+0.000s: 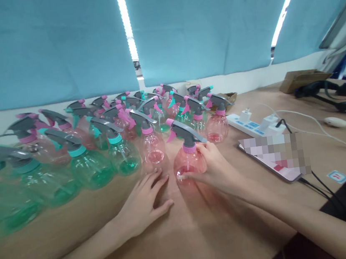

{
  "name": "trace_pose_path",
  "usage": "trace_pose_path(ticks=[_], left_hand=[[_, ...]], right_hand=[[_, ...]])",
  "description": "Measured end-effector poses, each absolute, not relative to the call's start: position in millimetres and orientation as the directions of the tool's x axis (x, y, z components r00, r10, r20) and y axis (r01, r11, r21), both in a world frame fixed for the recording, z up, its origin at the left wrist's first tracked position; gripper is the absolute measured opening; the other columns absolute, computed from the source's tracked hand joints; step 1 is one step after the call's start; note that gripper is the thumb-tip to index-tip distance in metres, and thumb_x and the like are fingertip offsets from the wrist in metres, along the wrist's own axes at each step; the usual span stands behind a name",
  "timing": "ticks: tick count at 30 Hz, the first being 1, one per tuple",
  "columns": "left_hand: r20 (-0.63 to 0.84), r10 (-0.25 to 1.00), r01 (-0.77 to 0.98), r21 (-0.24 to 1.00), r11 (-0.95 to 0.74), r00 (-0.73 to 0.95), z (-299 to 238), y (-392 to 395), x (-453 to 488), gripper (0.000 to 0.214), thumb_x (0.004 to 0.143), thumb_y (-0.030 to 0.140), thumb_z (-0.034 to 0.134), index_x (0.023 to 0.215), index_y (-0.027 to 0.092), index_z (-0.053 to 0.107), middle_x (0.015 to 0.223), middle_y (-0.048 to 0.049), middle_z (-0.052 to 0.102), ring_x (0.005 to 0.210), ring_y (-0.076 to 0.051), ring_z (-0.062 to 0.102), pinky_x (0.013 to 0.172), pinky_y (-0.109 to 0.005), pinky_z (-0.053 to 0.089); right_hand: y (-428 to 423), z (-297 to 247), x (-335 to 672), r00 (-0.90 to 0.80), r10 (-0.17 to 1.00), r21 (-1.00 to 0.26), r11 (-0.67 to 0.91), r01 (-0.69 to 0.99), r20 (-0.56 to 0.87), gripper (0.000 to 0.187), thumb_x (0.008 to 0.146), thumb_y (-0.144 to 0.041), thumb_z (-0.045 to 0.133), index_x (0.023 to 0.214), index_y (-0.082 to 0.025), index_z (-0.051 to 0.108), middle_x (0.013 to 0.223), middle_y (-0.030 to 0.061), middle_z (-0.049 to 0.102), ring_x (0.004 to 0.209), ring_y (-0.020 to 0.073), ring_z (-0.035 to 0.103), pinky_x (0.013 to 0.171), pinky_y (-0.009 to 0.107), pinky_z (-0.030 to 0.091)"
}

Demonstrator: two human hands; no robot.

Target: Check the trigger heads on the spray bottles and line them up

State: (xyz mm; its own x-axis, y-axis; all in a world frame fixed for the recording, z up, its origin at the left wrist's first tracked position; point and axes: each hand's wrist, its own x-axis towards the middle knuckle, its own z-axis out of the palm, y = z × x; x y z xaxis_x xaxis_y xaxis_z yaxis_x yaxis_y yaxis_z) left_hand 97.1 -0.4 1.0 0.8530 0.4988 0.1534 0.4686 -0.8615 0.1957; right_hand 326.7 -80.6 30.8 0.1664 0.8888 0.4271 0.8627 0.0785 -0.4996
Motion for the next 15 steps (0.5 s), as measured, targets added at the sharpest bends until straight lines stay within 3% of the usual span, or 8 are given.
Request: trace_pose_path(ticks=[5,9,12,15], left_hand=[[0.142,0.507,0.480,0.189,-0.857,0.850,2,-1,96,0.059,0.089,0.051,0.057,0.135,0.013,0.050,0.146,-0.0176,0.041,0.135,-0.034,0.035,0.107,-0.050,0.031],[0.118,0.512,0.490,0.172,-0.854,0.851,1,1,96,0.060,0.090,0.051,0.055,0.136,0.014,0.049,0.147,-0.0173,0.040,0.136,-0.033,0.034,0.108,-0.050,0.031],[0.104,0.513,0.494,0.168,-0.853,0.852,2,1,96,0.059,0.090,0.050,0.055,0.137,0.014,0.049,0.148,-0.0173,0.039,0.136,-0.034,0.033,0.107,-0.051,0.031],[0.096,0.518,0.496,0.188,-0.848,0.850,4,1,96,0.058,0.089,0.048,0.057,0.136,0.014,0.049,0.148,-0.0169,0.039,0.136,-0.035,0.034,0.107,-0.052,0.032]], right_hand=[[-53,27,339,0.181,0.874,-0.469,0.059,0.881,0.451,0.063,0.070,-0.057,0.071,0.115,-0.017,0.054,0.115,0.0167,0.058,0.112,0.0347,0.053,0.094,0.051,0.044],[-32,26,339,0.199,0.862,-0.460,0.044,0.887,0.467,0.072,0.072,-0.054,0.070,0.127,-0.013,0.049,0.122,0.0171,0.060,0.112,0.0321,0.057,0.093,0.046,0.046],[-21,28,336,0.220,0.854,-0.439,0.012,0.898,0.472,0.069,0.072,-0.051,0.070,0.124,-0.010,0.052,0.116,0.0177,0.063,0.106,0.0325,0.059,0.088,0.045,0.049],[-14,34,334,0.215,0.850,-0.392,-0.012,0.920,0.480,0.058,0.072,-0.047,0.070,0.118,-0.014,0.058,0.111,0.0160,0.065,0.105,0.0345,0.057,0.087,0.047,0.047]])
